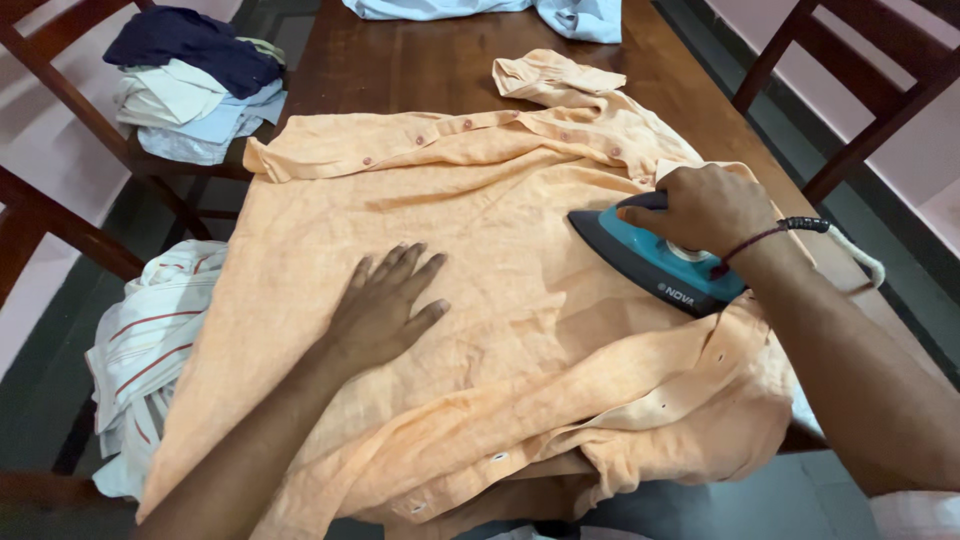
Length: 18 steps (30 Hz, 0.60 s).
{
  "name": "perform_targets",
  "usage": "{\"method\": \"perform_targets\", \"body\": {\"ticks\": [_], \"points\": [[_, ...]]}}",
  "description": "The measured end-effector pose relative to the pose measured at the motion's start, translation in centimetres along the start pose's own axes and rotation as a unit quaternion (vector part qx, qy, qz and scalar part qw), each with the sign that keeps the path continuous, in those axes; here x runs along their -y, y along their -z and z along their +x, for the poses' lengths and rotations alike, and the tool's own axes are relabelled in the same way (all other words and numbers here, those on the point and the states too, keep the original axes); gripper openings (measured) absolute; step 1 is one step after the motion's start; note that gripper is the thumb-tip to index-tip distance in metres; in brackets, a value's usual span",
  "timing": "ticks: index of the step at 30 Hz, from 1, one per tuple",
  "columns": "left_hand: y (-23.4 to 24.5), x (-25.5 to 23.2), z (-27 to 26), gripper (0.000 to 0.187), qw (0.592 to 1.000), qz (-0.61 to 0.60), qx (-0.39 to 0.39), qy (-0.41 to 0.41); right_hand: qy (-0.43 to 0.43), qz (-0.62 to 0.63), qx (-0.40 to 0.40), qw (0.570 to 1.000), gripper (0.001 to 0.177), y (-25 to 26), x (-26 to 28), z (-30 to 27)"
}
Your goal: The person irons a peach-colored shirt laid out on a wooden table using a blue electric iron. They move the iron back and forth across the shirt's body and sleeves while using their left hand to smooth the fabric and hold it in place.
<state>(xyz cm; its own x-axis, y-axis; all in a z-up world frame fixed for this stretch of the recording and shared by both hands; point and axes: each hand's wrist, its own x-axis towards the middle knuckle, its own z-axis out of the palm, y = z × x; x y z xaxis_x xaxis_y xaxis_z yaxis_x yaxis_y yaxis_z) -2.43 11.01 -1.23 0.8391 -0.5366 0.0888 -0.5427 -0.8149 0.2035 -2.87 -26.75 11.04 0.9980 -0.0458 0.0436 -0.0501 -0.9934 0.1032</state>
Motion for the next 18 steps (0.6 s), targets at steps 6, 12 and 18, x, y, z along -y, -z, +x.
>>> {"method": "perform_targets", "body": {"ticks": [6, 12, 18], "points": [[0.1, -0.2, -0.1, 0.071, 1.0, 0.001, -0.004, 0.002, 0.025, 0.033, 0.028, 0.999, 0.064, 0.2, 3.0, -0.3], [0.4, -0.4, -0.3, 0.072, 1.0, 0.01, 0.001, 0.014, 0.08, 0.045, -0.003, 0.996, 0.065, 0.2, 7.1, 0.4], [1.1, -0.3, -1.0, 0.072, 1.0, 0.004, 0.012, 0.024, 0.105, 0.038, -0.017, 0.994, 0.064, 0.1, 9.4, 2.1]]}}
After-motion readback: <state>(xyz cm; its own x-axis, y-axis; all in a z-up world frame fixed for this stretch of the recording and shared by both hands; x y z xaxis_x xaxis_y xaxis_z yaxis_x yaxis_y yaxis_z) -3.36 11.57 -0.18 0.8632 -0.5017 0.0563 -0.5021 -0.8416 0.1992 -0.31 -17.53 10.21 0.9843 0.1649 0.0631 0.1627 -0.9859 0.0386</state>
